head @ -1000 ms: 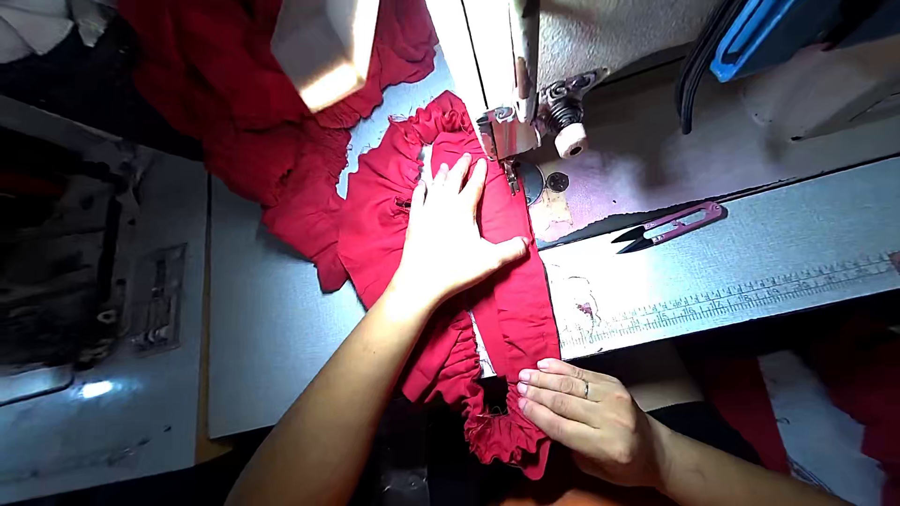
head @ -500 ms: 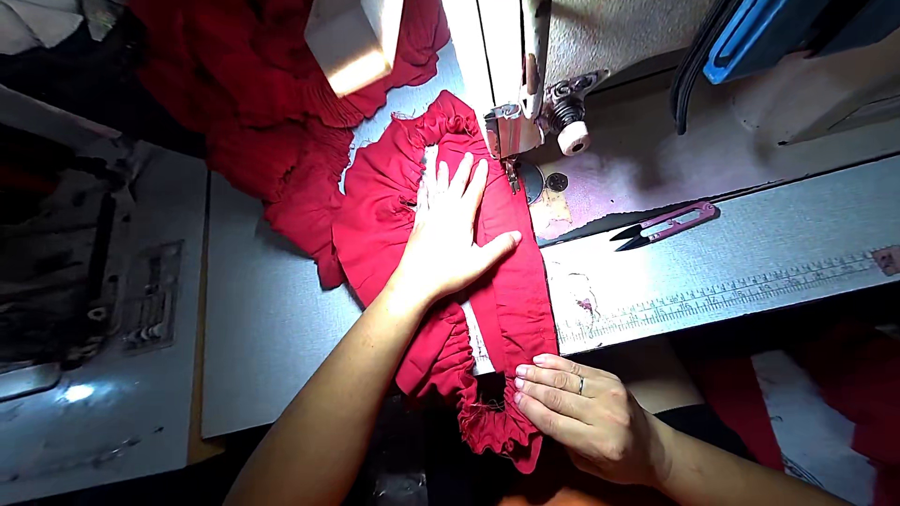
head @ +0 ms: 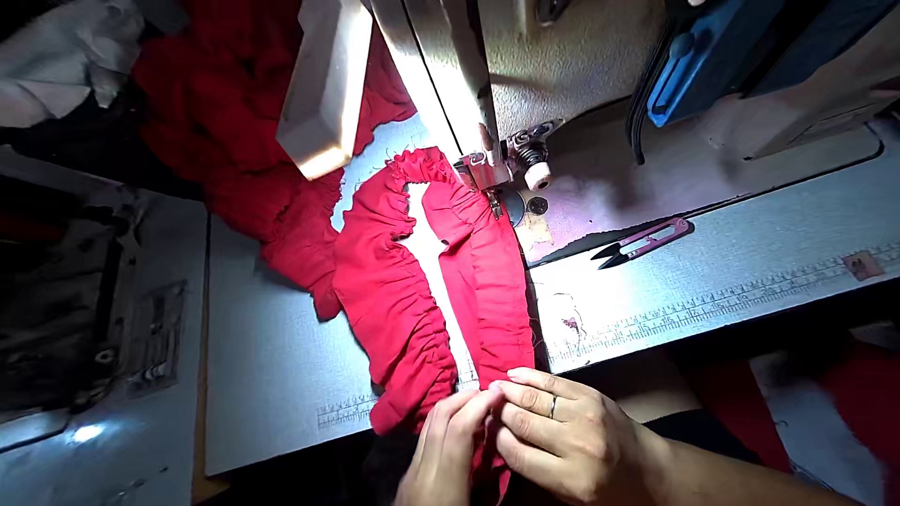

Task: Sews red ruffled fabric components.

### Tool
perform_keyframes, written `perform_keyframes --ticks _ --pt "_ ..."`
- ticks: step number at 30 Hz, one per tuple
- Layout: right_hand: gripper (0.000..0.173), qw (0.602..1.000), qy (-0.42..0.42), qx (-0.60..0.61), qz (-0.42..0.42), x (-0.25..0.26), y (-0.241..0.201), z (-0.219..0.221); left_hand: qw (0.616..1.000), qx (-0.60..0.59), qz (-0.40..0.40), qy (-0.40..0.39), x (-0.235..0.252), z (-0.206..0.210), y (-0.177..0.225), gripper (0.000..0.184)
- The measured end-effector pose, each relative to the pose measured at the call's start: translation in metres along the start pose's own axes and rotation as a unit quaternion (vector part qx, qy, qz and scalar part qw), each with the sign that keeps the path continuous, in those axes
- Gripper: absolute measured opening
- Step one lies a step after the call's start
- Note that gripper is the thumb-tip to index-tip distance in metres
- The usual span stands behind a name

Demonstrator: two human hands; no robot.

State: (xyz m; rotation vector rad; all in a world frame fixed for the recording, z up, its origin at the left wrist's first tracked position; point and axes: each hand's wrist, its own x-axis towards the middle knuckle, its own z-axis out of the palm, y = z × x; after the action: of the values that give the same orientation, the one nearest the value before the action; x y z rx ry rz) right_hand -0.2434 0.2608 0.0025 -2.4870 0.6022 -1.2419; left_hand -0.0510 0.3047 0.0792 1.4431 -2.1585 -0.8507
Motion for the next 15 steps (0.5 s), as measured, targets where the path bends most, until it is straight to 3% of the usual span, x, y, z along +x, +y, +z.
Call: perform_keyframes --ticks 2,4,6,10,13,15 --pt "0.02 1.0 0.0 -0.001 -0.018 0.01 0.001 0.001 0.989 0.033 -0.034 0.14 -0.018 0.031 -0.001 0.073" --pt "0.02 0.999 -0.019 -0.005 -0.042 0.022 0.003 0.0 0.955 0.099 -0.034 0.277 -0.023 0.055 -0.015 0.045" --pt "0.02 0.996 -0.045 -0.018 -0.069 0.037 0.005 -0.001 0.931 0.148 -0.016 0.334 -0.024 0.057 -0.026 0.027" --pt "0.018 0.996 -0.063 0.026 -0.059 0.056 0.039 0.001 0.945 0.13 -0.005 0.301 -0.044 0.03 -0.018 0.023" --pt "0.041 0.998 -0.069 0.004 0.003 0.067 0.099 -0.01 0.965 0.124 -0.075 0.219 -0.075 -0.014 0.008 0.04" --pt "0.045 0.997 -0.063 -0.021 0.045 0.071 0.124 -0.016 0.967 0.15 -0.101 0.179 -0.091 -0.036 0.018 0.046"
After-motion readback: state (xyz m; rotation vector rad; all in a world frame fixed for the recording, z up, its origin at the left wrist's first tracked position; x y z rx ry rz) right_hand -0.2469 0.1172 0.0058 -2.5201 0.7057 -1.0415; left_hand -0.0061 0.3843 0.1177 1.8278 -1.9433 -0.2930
